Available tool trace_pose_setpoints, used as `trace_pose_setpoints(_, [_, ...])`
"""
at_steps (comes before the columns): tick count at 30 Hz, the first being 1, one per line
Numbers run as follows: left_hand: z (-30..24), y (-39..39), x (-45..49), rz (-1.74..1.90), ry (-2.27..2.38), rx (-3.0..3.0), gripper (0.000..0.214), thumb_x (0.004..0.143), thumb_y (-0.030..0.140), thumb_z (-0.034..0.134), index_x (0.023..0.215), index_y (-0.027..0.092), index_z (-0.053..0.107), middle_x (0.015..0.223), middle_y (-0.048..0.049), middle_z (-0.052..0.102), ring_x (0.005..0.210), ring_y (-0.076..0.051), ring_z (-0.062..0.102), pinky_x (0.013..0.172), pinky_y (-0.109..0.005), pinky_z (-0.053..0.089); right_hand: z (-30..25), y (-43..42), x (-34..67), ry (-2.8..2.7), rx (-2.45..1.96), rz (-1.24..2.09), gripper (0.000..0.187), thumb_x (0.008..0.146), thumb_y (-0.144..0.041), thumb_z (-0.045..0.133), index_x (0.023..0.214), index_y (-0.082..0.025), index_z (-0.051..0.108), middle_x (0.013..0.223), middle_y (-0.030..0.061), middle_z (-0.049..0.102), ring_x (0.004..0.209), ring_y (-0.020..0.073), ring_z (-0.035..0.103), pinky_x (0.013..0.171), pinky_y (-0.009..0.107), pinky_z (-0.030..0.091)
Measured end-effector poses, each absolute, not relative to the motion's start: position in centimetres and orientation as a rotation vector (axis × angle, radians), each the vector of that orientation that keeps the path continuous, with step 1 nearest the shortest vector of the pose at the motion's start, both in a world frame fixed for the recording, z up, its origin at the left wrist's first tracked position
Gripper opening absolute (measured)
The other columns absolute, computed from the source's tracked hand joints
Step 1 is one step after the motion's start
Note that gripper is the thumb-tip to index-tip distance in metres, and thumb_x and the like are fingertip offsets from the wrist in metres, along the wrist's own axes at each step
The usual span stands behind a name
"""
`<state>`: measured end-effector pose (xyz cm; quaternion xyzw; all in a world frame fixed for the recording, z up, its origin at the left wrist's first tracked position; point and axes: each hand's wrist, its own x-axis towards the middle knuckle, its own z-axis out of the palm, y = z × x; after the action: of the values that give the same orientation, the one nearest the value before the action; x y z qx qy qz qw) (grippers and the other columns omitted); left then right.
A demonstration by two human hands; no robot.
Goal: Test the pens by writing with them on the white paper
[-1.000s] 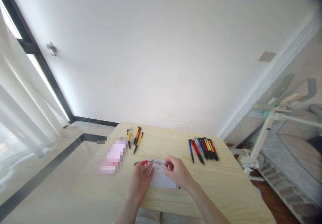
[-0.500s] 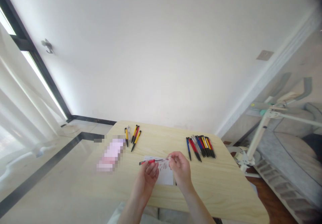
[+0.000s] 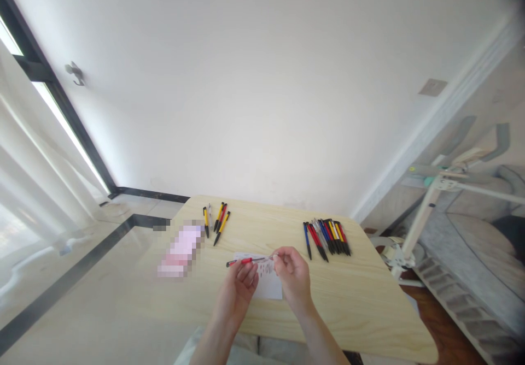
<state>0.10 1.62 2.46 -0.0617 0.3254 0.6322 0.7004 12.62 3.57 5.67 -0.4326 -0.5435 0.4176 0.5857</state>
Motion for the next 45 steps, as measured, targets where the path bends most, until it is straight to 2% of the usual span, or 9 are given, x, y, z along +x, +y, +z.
trace_pose_setpoints(9, [2.2, 1.5, 0.3, 1.408, 0.705, -0.127, 0.006, 0.075, 0.017, 0.055, 0.071, 0.014, 0.058, 0.068, -0.0047, 0.065, 0.070, -0.016, 0.063, 0.065, -0.028, 0.050, 5.1, 2.9, 12.5, -1.456, -1.034, 0.775, 0.006, 0.072, -0.018, 0.053, 0.077, -0.017, 0.055, 0.068, 0.0006, 0.056, 0.062, 0.0126, 0.053, 0.058, 0.023, 0.045])
trace_pose_setpoints(13, [2.2, 1.5, 0.2, 1.403, 0.713, -0.144, 0.007, 0.075, 0.017, 0.055, 0.070, 0.013, 0.058, 0.067, -0.0041, 0.064, 0.068, -0.015, 0.063, 0.064, -0.027, 0.050, 5.2, 3.0, 13.1, -1.398, -1.045, 0.746, 0.006, 0.073, -0.020, 0.054, 0.078, -0.017, 0.055, 0.068, 0.0007, 0.055, 0.064, 0.0130, 0.054, 0.058, 0.024, 0.045])
trace_pose_setpoints(19, [2.3, 1.5, 0.4, 1.390, 0.728, -0.139, 0.006, 0.075, 0.017, 0.055, 0.071, 0.014, 0.057, 0.067, -0.0043, 0.064, 0.067, -0.015, 0.063, 0.063, -0.028, 0.051, 5.1, 3.1, 13.2, -1.335, -1.038, 0.757, 0.009, 0.074, -0.025, 0.056, 0.079, -0.017, 0.055, 0.067, 0.0004, 0.056, 0.063, 0.0128, 0.054, 0.057, 0.024, 0.046])
trace_pose_setpoints(45, [2.5, 1.5, 0.4, 1.377, 0.724, -0.131, 0.007, 0.076, 0.017, 0.055, 0.071, 0.013, 0.057, 0.066, -0.0038, 0.064, 0.067, -0.014, 0.063, 0.063, -0.027, 0.050, 5.4, 3.0, 13.4, -1.331, -1.035, 0.796, 0.008, 0.074, -0.023, 0.056, 0.079, -0.017, 0.055, 0.068, 0.0004, 0.055, 0.063, 0.0127, 0.053, 0.058, 0.023, 0.044])
